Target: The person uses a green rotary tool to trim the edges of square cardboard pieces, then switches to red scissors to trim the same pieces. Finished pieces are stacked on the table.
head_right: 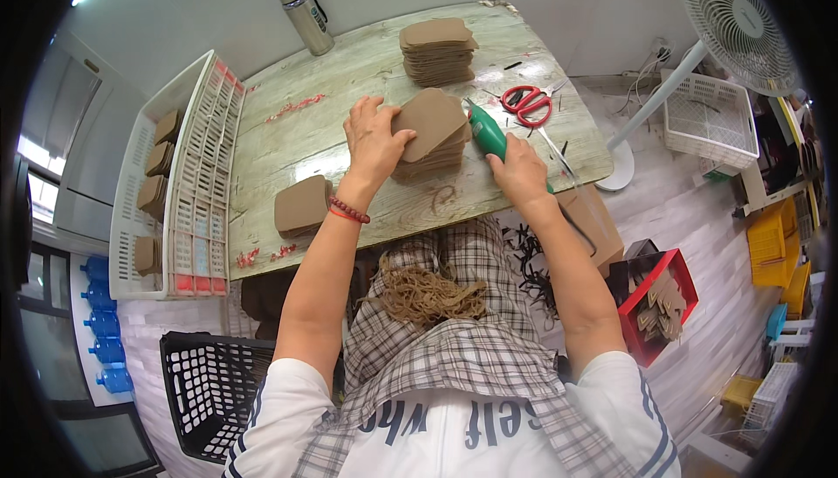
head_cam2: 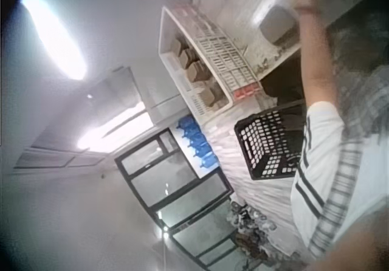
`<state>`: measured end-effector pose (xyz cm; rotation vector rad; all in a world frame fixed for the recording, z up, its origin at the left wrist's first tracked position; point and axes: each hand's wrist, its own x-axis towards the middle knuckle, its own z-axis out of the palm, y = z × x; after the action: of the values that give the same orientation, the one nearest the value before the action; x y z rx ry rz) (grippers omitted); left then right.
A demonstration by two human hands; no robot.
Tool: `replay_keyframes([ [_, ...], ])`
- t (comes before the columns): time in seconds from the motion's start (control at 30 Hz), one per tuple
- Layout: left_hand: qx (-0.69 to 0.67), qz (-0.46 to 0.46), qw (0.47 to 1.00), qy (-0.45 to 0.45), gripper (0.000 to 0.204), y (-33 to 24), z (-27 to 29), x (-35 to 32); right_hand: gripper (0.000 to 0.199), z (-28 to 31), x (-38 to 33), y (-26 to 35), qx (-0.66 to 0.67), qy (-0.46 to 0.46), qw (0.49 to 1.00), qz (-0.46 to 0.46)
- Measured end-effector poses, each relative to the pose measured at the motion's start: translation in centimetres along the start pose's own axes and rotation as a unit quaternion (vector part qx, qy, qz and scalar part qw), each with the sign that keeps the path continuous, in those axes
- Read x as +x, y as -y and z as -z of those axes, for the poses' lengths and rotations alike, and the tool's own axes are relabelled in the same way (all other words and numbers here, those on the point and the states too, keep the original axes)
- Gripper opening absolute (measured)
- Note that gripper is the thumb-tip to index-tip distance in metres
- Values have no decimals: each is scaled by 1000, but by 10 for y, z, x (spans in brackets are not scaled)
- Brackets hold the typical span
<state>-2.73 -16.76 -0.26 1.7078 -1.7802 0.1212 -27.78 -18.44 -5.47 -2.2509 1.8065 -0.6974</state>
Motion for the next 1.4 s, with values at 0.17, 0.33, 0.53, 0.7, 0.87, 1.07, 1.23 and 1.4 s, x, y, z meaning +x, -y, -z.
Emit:
replay_keyframes([
  [0.17,-77,21,996,-38,33,-20,16,7,46,32,-23,-3,225,33,968,-110],
  [0.33,-292,54,953,-53,27,-20,29,-4,26,83,-66,9,453,118,861,-199],
  [0.53,-773,244,569,-141,25,-64,63,-49,24,112,-111,26,460,160,864,-126],
  [0.7,-826,265,463,-181,35,-70,46,-78,36,121,-134,55,514,152,837,-108],
  [0.87,-842,280,418,-197,34,-76,49,-82,43,123,-150,65,490,147,854,-98],
  [1.07,-861,264,390,-192,32,-79,45,-83,44,123,-155,69,497,145,852,-81],
  [1.23,-858,272,392,-188,33,-81,40,-85,44,125,-155,73,501,135,851,-79],
  [1.4,-860,277,395,-167,33,-86,35,-91,45,126,-152,72,480,125,865,-79],
])
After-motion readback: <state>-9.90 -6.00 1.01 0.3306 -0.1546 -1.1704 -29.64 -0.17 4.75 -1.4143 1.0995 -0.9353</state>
